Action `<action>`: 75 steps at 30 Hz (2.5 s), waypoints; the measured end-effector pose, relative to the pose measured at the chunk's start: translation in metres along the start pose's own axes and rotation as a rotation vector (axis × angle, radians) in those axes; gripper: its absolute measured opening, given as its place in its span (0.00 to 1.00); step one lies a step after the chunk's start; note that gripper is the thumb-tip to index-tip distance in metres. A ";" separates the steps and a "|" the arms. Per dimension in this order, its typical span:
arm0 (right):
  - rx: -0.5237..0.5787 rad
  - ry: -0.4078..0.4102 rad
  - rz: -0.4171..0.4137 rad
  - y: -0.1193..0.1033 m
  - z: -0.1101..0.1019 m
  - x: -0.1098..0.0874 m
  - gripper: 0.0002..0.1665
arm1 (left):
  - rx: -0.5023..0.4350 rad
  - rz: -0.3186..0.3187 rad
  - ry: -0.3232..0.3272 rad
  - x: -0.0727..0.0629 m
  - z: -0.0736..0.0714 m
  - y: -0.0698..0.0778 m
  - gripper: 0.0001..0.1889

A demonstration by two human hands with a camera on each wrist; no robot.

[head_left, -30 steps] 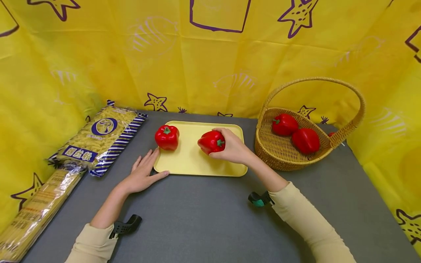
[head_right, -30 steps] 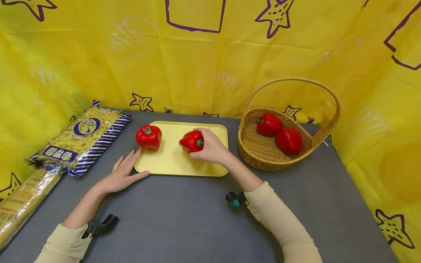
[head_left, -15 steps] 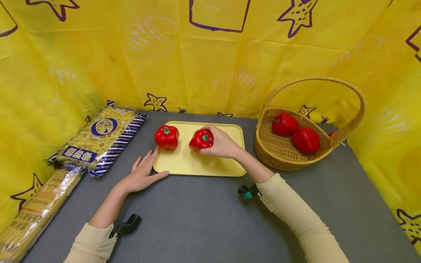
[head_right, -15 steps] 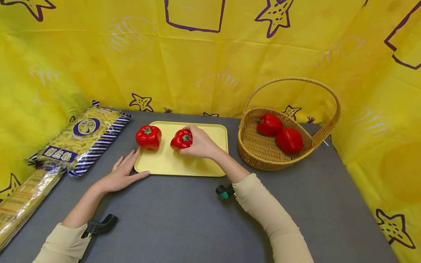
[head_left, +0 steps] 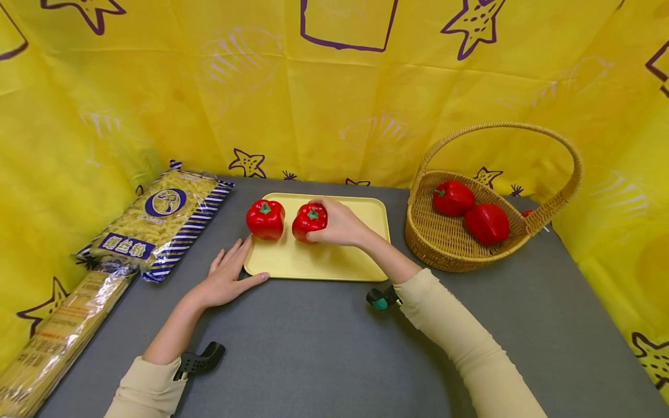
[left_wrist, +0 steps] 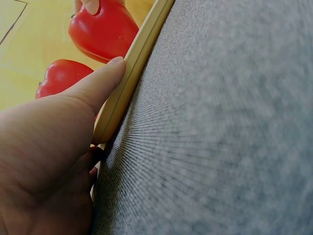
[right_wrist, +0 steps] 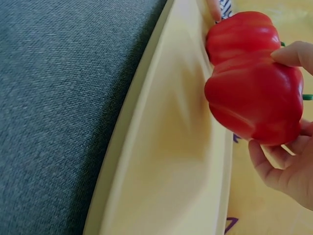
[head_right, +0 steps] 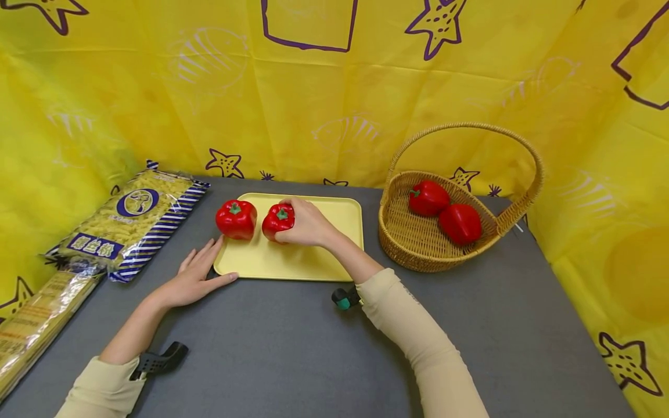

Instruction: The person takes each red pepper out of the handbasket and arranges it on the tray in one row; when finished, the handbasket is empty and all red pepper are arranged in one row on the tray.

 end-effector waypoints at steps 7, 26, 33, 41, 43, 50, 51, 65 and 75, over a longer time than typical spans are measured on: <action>-0.015 -0.006 -0.013 -0.001 0.003 0.008 0.41 | -0.001 0.003 0.004 -0.001 0.000 0.000 0.49; -0.009 -0.030 -0.045 -0.007 0.013 0.018 0.42 | 0.006 0.003 0.010 -0.001 0.000 0.002 0.48; -0.009 -0.027 -0.057 -0.008 0.016 0.017 0.48 | 0.011 0.001 0.012 -0.001 0.000 0.002 0.48; -0.010 -0.027 -0.061 -0.008 0.015 0.016 0.53 | 0.007 -0.001 0.005 -0.001 0.000 0.002 0.48; -0.010 -0.023 -0.055 -0.007 0.013 0.013 0.54 | 0.006 0.001 0.004 -0.001 0.000 0.002 0.48; -0.020 0.025 -0.064 -0.004 0.000 0.002 0.51 | 0.011 0.000 0.006 -0.001 -0.001 0.002 0.49; -0.019 0.032 -0.062 -0.003 -0.002 0.000 0.51 | 0.011 0.000 0.006 -0.002 -0.001 0.002 0.49; 0.013 0.107 -0.099 0.013 -0.042 -0.046 0.48 | 0.009 -0.001 0.002 -0.003 -0.001 0.002 0.49; -0.017 0.214 -0.087 0.035 -0.075 -0.086 0.42 | 0.006 -0.002 -0.010 -0.002 0.002 0.000 0.50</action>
Point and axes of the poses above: each hand's wrist, its own x-axis towards the middle knuckle, its own z-axis out of the palm, y = z × x, the point moved 4 cm from there along x, towards the middle knuckle, and after that the axes turned 4 degrees about -y, right-handed, at the moved point
